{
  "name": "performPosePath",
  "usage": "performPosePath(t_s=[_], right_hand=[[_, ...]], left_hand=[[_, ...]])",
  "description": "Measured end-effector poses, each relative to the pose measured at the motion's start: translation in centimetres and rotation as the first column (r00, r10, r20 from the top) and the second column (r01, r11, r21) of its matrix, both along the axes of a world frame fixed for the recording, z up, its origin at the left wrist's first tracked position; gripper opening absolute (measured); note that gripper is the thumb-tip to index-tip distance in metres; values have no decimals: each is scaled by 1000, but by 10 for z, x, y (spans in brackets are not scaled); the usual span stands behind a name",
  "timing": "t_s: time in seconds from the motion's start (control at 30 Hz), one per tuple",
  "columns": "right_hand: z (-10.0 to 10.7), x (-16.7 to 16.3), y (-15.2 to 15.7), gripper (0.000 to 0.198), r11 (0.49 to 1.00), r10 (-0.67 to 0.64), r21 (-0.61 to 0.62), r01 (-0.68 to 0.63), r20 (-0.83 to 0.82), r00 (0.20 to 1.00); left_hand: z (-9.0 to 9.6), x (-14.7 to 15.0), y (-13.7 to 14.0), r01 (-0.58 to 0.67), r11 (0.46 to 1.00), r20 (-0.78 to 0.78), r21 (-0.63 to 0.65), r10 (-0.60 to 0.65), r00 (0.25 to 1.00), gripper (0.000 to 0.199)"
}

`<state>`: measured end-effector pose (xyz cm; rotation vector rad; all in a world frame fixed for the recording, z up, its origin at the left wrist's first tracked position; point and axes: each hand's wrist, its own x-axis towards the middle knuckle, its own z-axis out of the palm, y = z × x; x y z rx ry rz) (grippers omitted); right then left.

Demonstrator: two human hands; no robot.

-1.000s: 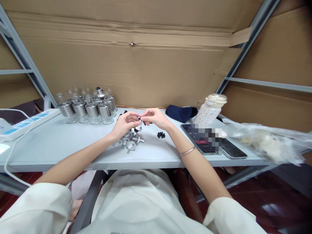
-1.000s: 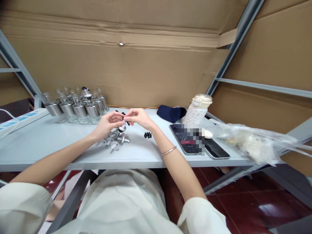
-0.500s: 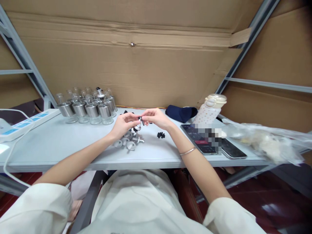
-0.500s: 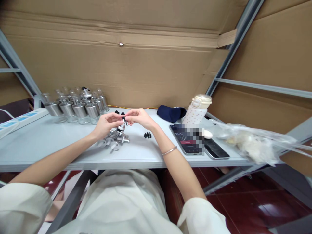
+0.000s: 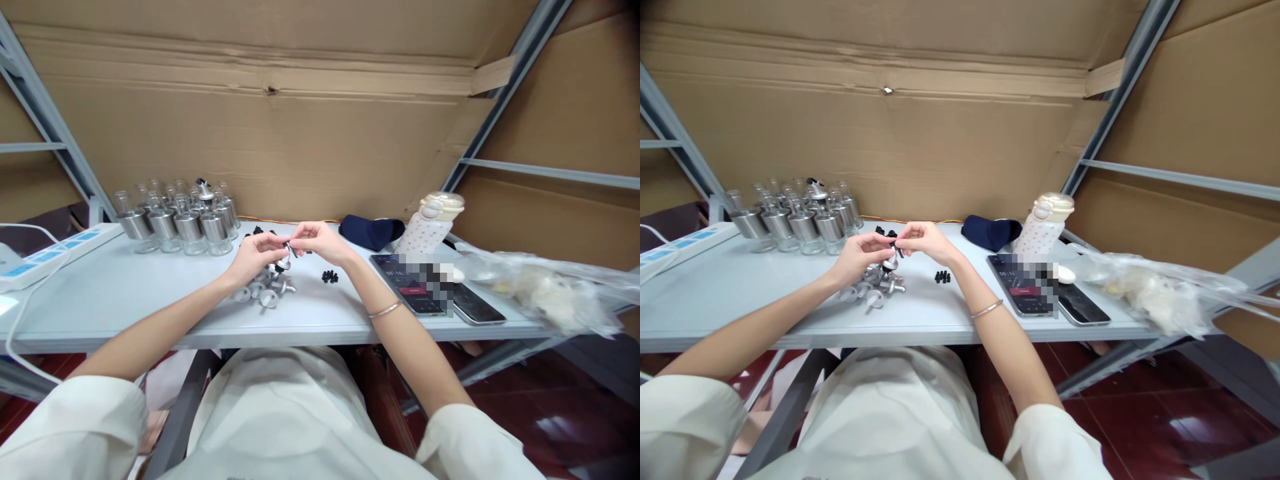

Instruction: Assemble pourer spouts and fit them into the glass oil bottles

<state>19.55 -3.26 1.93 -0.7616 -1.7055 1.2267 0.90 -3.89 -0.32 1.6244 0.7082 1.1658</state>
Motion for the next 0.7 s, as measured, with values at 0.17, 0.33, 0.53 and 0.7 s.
performPosePath(t_s=[0.17, 0.33, 0.53, 0.7], right_hand=[[0, 1, 0, 22, 999, 41, -35, -41, -5, 999], [-1, 2, 1, 27, 992, 101, -78, -98, 29, 994], [0, 5, 0, 25, 989, 122, -86, -119, 32, 992], [-1, 7, 1, 27, 983, 132, -127, -129, 12, 991]], left_hand=[[3, 1, -2, -43, 998, 6, -44, 43, 999, 41], [3, 1, -1, -75, 995, 29, -64, 77, 997, 41], [2, 0, 0, -67, 996, 19, -64, 68, 998, 40], [2, 0, -1, -78, 996, 21, -52, 79, 997, 39]])
